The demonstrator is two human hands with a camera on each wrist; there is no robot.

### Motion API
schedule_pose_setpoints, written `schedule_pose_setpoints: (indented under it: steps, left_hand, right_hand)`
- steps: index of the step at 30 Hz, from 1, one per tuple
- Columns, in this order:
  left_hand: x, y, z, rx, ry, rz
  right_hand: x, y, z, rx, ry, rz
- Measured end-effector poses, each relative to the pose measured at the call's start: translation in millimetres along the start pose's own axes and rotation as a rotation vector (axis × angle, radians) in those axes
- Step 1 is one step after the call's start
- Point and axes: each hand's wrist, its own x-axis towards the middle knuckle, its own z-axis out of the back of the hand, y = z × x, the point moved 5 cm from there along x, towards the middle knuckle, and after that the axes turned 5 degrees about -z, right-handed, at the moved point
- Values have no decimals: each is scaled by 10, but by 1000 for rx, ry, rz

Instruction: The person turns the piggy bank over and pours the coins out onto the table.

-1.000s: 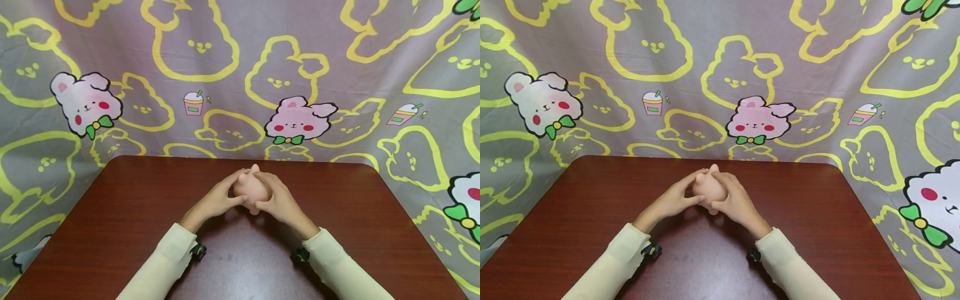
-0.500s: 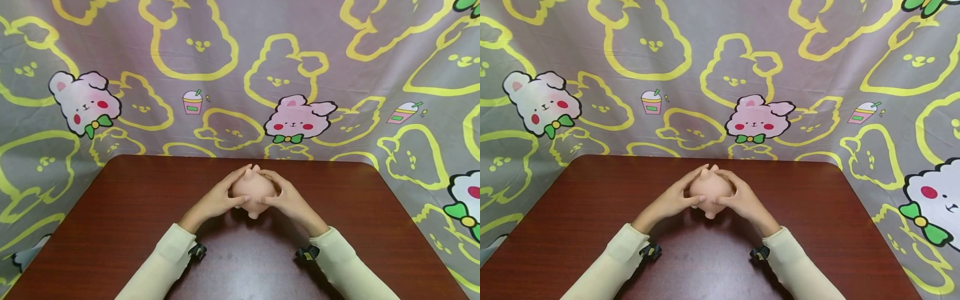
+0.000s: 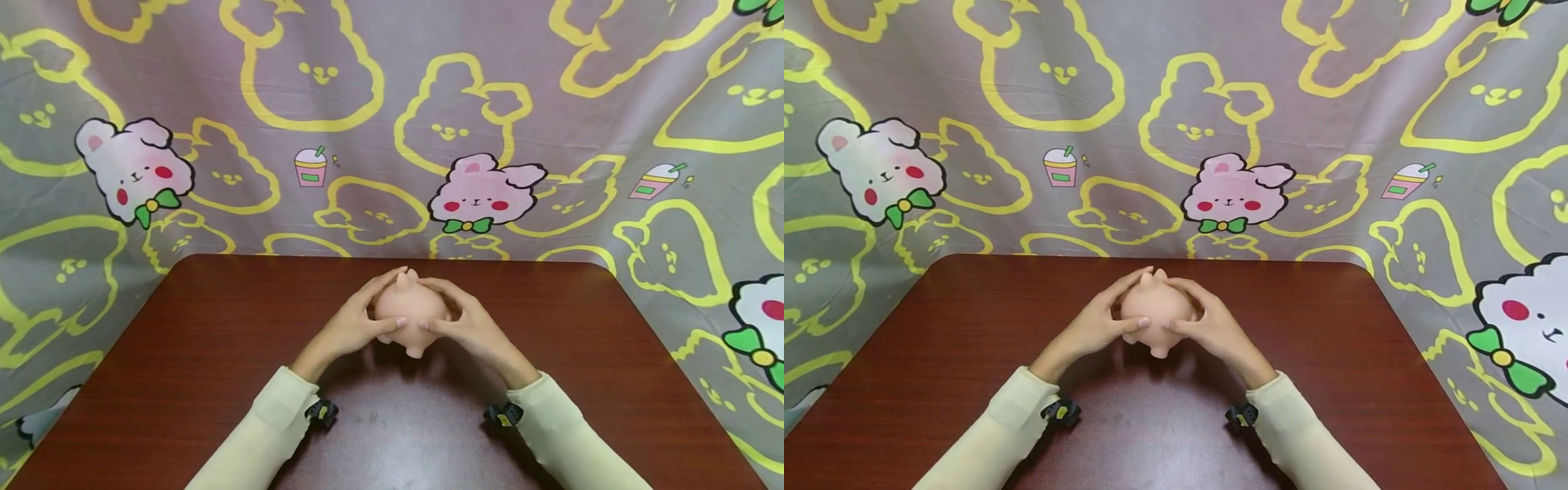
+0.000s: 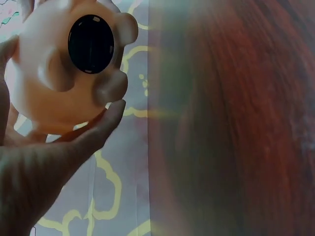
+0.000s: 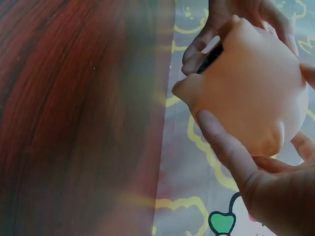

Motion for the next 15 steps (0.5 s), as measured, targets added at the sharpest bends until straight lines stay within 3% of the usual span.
schedule_pose_setpoints:
  steps: [6,15]
  left_hand:
    - [10,-30,33,54,-57,36]
    - [8,-33,40,-59,-137,159]
  right_hand:
    - [-35,57,-59,-134,-93,106]
    - [-67,102,-174,-236,-137,264]
